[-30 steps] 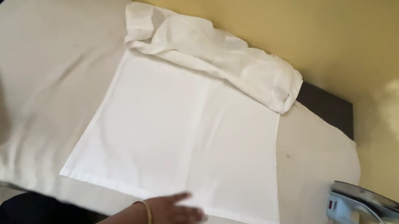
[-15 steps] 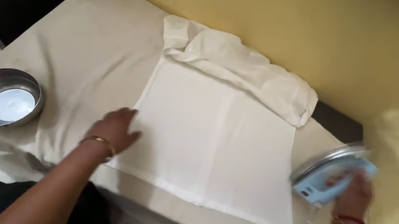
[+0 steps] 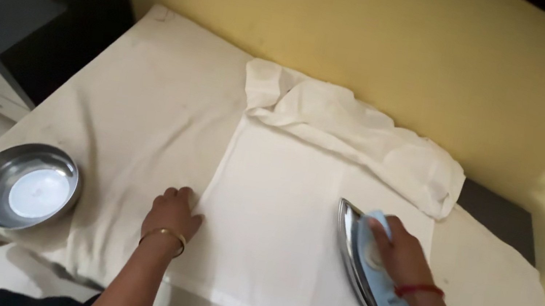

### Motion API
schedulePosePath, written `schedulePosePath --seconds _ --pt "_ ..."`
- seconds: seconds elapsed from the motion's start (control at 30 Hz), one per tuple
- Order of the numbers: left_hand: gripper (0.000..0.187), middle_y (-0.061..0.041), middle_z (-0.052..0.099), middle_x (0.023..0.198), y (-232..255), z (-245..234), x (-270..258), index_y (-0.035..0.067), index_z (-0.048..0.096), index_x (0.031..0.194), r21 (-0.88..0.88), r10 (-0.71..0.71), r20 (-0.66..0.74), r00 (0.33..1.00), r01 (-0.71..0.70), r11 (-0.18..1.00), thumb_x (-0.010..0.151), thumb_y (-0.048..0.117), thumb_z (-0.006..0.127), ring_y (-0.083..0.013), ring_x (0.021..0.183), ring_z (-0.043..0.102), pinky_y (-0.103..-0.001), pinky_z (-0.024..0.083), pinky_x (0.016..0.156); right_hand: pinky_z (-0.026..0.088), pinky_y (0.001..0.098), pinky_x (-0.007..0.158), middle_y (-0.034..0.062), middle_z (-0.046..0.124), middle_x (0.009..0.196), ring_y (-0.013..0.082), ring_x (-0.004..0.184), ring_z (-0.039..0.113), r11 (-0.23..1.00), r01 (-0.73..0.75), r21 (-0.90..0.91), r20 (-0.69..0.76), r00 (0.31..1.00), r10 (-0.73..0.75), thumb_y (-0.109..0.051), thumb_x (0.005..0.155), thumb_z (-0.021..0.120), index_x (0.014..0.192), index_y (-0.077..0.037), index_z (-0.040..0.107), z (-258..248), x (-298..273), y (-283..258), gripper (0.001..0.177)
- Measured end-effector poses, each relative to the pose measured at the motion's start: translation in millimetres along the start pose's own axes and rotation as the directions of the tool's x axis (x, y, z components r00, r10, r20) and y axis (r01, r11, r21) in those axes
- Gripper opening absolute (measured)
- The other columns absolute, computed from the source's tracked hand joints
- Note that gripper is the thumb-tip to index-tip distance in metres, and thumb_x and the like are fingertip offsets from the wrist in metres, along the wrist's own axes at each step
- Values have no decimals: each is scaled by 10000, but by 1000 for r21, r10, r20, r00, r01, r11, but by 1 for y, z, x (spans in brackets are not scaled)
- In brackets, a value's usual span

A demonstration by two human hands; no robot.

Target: The person irons a white short-sleeved shirt laid out on a table. They smooth the fabric with their hands, then use a blue electric iron to press the front, collar, and sleeves. The person flips the shirt over to iron the back and continues smoothing the fabric.

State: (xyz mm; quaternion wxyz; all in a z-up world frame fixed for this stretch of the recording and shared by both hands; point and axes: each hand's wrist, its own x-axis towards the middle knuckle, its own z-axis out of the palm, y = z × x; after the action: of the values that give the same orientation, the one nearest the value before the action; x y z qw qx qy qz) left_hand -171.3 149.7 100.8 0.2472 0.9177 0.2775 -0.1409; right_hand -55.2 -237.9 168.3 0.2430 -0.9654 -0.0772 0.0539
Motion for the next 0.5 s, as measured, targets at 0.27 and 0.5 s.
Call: schedulePosePath --seconds 0.27,0.5 --pt "586 -137 523 1420 -5 13 4 157 497 1391 -63 -73 6 997 73 995 885 319 743 -360 1237 614 -466 545 1010 493 462 623 228 668 735 310 643 570 861 -490 136 -115 855 505 -448 1018 562 1097 -57 715 -79 -106 114 427" --pt "473 -130 689 1333 -15 19 -3 126 590 1333 -49 -82 148 986 90 995 911 295 721 -329 1239 658 -451 536 1035 535 440 858 219 743 970 350 899 692 745 -626 -231 -291 775 561 -497 988 596 1157 -87 727 -166 -223 218 462"
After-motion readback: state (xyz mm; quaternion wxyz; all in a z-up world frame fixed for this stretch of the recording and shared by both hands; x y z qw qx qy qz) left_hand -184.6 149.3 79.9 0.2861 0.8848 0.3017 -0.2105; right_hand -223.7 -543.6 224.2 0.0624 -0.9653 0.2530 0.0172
